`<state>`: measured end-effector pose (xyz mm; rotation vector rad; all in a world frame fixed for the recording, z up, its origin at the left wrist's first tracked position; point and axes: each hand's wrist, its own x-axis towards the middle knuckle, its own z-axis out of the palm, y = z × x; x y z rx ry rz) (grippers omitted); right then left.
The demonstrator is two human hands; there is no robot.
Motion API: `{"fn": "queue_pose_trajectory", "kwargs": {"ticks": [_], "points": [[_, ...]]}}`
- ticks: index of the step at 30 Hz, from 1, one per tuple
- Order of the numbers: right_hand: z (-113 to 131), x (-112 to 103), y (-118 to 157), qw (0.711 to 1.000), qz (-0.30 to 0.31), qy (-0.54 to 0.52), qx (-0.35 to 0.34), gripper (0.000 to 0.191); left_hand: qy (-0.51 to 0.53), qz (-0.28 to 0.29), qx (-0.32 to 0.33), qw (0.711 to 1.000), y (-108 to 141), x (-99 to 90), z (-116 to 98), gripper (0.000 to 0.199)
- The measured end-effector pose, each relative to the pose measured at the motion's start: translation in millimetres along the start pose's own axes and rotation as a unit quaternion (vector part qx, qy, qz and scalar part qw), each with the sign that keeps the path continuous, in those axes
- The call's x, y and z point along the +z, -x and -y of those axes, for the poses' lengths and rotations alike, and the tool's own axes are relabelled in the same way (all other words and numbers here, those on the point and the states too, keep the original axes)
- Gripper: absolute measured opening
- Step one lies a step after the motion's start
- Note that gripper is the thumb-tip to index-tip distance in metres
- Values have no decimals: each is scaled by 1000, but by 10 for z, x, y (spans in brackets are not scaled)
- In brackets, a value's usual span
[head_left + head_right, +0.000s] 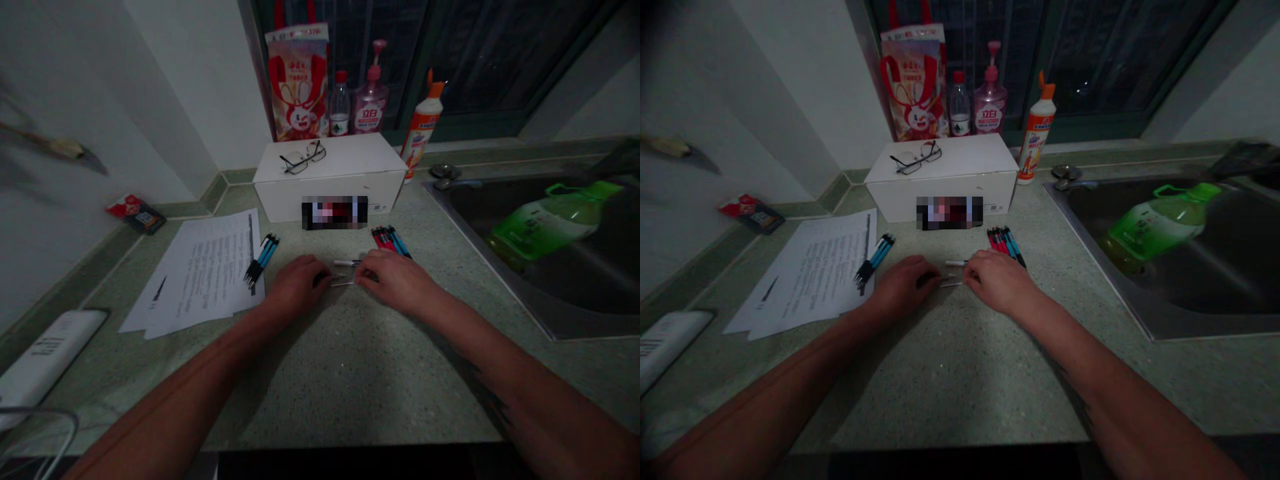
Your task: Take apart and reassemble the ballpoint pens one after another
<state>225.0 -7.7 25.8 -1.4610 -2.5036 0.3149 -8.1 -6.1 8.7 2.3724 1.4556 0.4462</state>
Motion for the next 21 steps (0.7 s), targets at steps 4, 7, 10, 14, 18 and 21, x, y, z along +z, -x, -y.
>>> {"fn": "queue_pose_trajectory", "kwargs": {"ticks": [4, 7, 10, 14, 18, 21], "points": [[76, 18, 15, 999, -42, -22, -6, 10, 112, -34, -21, 993, 13, 13, -23, 15], [166, 66, 29, 997, -59, -38, -41, 16, 249, -20, -28, 968, 32, 37, -57, 22], [216, 103, 34, 994, -52, -47, -79, 10, 331, -1, -20, 943, 43, 41, -97, 22], [190, 102, 23, 995, -58, -59, -51, 11, 355, -33, -36, 934, 35, 3, -130, 16], [151, 79, 9, 992, -88, -88, 14, 20, 325, -107, -57, 938, 22, -30, -115, 7], [148, 78, 3, 989, -90, -114, 32, 23, 337, -131, -67, 930, 15, -29, -86, 12]]}}
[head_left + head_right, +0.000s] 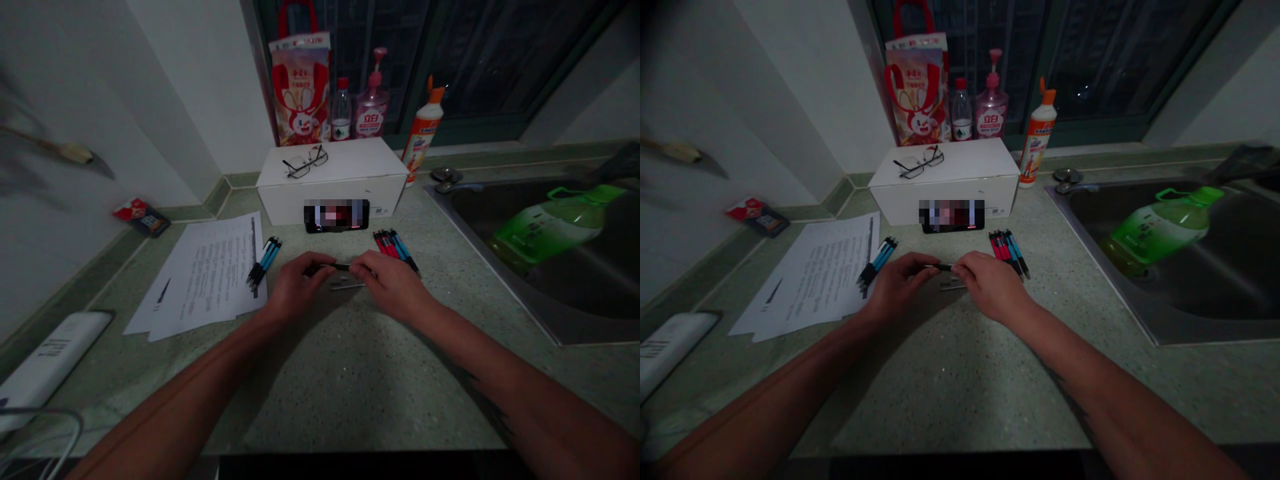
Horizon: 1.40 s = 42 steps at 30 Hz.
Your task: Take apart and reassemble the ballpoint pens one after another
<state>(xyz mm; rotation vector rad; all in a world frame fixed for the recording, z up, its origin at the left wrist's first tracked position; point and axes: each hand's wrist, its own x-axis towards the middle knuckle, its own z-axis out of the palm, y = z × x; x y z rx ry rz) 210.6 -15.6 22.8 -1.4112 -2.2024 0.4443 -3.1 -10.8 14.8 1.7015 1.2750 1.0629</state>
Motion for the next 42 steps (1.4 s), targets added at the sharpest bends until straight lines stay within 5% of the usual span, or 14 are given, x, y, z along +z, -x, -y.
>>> {"fn": "queue_pose_trajectory", "kwargs": {"ticks": [9, 16, 22, 26, 31, 33, 39, 42], "points": [[-25, 67, -18, 991, -23, -127, 27, 26, 27, -36, -38, 998, -35, -27, 25, 13], [-16, 115, -15, 980, -71, -184, 33, 7, 8, -43, -45, 998, -39, -45, -23, 9], [12, 114, -8, 976, -2, -209, 61, 39, 14, -36, -39, 998, -31, -33, -7, 10], [18, 117, -5, 972, -45, -224, 56, 20, 12, -36, -34, 999, -33, -33, 12, 13], [1, 127, -8, 971, -21, -230, 70, 32, 5, -24, -36, 999, -24, -22, 16, 15], [1, 127, -12, 967, -38, -241, 70, 18, 4, -23, -30, 999, -20, -21, 18, 14], [40, 115, -5, 965, 7, -257, 60, 22, -1, -18, -29, 999, -12, -21, 31, 15], [44, 111, 3, 975, -40, -216, 38, 10, -1, -14, -36, 999, -13, -14, 18, 15]]}}
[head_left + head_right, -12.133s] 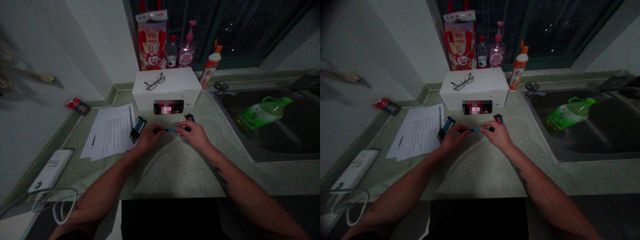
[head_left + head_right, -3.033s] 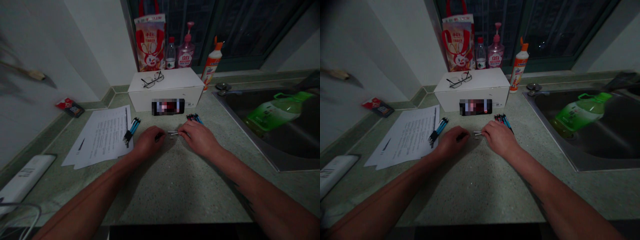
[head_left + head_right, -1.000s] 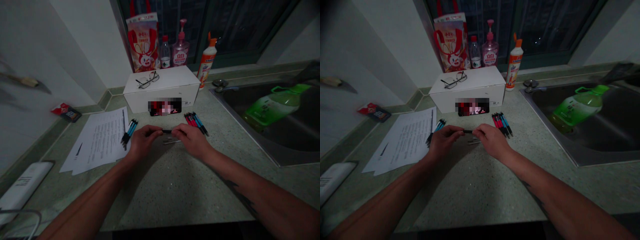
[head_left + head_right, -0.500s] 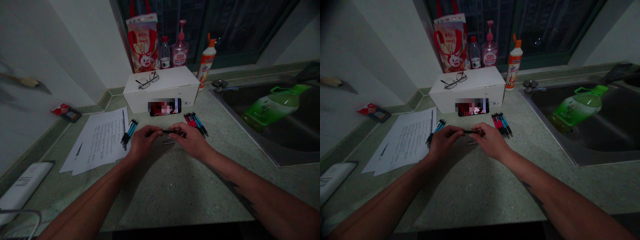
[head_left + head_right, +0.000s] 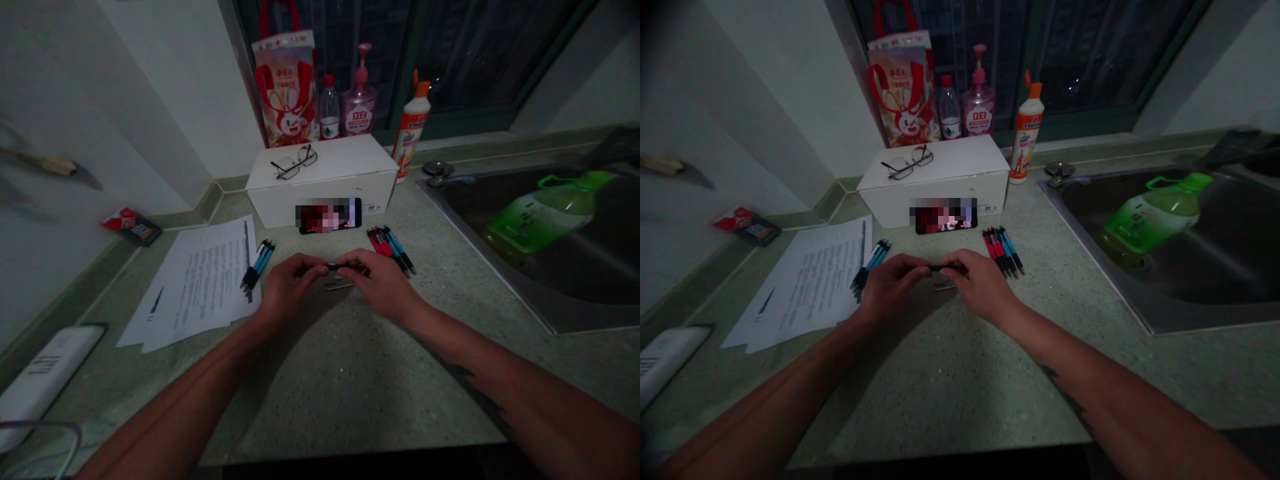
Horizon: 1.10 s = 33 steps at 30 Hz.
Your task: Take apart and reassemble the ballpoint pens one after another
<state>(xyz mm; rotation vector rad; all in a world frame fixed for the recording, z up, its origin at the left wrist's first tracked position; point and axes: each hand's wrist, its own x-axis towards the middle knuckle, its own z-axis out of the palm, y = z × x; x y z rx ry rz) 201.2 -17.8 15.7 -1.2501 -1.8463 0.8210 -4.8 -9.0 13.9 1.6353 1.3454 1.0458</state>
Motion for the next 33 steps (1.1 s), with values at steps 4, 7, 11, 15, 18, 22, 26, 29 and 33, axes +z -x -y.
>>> {"fn": "queue_pose_trajectory", "kwargs": {"ticks": [4, 7, 11, 15, 18, 22, 26, 29, 33], "points": [[-3, -31, 1, 996, -37, 74, -39, 9, 1, -5, -8, 1000, -21, -7, -21, 16], [14, -45, 4, 994, 11, 101, -32, 9, -31, -18, -2, 999, -46, -27, 1, 14], [34, -3, 38, 978, 125, 158, -49, 11, -188, -23, 45, 981, -59, -44, 103, 7], [7, 57, 75, 966, 164, 190, -70, 18, -308, 23, 87, 947, -50, -50, 190, 8], [-14, 55, 71, 963, 163, 199, -76, 15, -290, 21, 83, 953, -49, -45, 186, 9], [-19, -10, 34, 976, 75, 200, -53, 16, -156, 22, 47, 986, -48, -15, 88, 9], [-34, -58, 14, 982, 6, 181, -51, 15, -47, 48, 11, 998, -37, 5, -26, 8], [-46, -51, 21, 984, 0, 166, -68, 14, -19, 42, -7, 999, -34, 3, -57, 5], [-43, -32, 30, 985, -3, 158, -70, 13, -6, 45, -20, 999, -40, -3, -45, 4]]}}
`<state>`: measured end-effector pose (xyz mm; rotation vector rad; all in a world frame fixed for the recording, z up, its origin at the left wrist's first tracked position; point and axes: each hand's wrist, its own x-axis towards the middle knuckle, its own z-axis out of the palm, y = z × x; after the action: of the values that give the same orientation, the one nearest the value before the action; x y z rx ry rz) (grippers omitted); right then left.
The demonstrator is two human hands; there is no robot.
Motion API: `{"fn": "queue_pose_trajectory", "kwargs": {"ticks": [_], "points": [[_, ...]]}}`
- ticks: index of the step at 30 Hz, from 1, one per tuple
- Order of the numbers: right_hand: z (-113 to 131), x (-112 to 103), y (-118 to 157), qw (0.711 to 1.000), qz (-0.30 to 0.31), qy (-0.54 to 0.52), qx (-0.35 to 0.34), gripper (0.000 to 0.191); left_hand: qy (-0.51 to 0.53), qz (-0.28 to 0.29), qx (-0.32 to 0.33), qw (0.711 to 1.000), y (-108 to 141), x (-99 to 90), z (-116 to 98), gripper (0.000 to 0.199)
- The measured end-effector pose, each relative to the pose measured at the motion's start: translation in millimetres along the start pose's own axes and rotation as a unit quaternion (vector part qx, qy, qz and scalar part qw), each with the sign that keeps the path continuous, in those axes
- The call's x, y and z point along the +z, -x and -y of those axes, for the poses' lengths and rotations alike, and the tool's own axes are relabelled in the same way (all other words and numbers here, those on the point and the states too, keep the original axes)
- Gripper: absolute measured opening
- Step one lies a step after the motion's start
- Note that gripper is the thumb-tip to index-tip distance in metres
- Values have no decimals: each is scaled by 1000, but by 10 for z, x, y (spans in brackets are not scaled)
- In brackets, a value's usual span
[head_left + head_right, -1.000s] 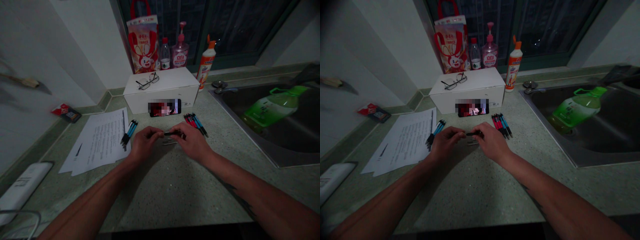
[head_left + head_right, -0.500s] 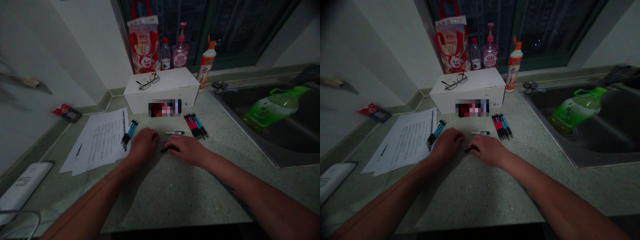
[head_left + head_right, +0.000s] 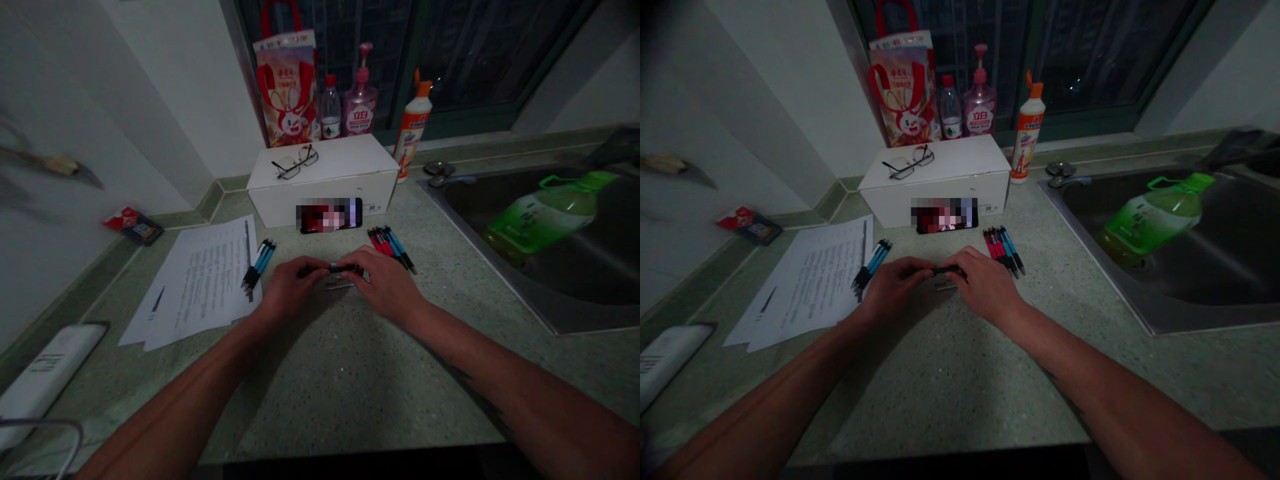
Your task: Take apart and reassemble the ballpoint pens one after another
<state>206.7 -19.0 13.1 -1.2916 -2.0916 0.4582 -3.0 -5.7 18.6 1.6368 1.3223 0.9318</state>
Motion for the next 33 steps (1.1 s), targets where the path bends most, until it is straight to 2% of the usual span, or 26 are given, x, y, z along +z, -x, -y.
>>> {"fn": "queue_pose_trajectory", "kwargs": {"ticks": [3, 7, 9, 11, 13, 14, 18, 21, 24, 30, 33], "points": [[12, -3, -5, 1000, 4, 4, 15, 15, -1, 2, -3, 1000, 5, -3, 11, 3], [29, 0, -13, 999, 37, 13, 29, 20, -20, -15, 28, 999, 27, -2, 15, 4], [38, 6, -13, 998, 37, 3, 40, 18, -26, -16, 40, 999, 36, 0, 11, 4], [46, 11, -12, 998, 33, -4, 56, 23, -27, -13, 43, 999, 42, 4, 2, 5], [51, 11, -13, 997, 40, -3, 64, 18, -29, -9, 45, 999, 47, 8, -10, 5], [52, 9, -14, 997, 48, 1, 62, 13, -29, -8, 47, 998, 48, 10, -14, 5], [50, 5, -18, 997, 52, -5, 55, 17, -31, -12, 55, 998, 48, 7, -16, 5], [49, 5, -17, 996, 36, -22, 72, 27, -46, -14, 56, 997, 42, -3, -1, 7], [54, -3, -21, 997, 47, -13, 65, 15, -62, -9, 57, 996, 38, -10, 13, 9], [71, -26, -27, 997, 46, -17, 66, 25, -66, -11, 45, 997, 38, -5, 2, 9], [65, -23, -30, 997, 55, -5, 58, 17, -64, -11, 44, 997, 39, -4, -2, 8]]}}
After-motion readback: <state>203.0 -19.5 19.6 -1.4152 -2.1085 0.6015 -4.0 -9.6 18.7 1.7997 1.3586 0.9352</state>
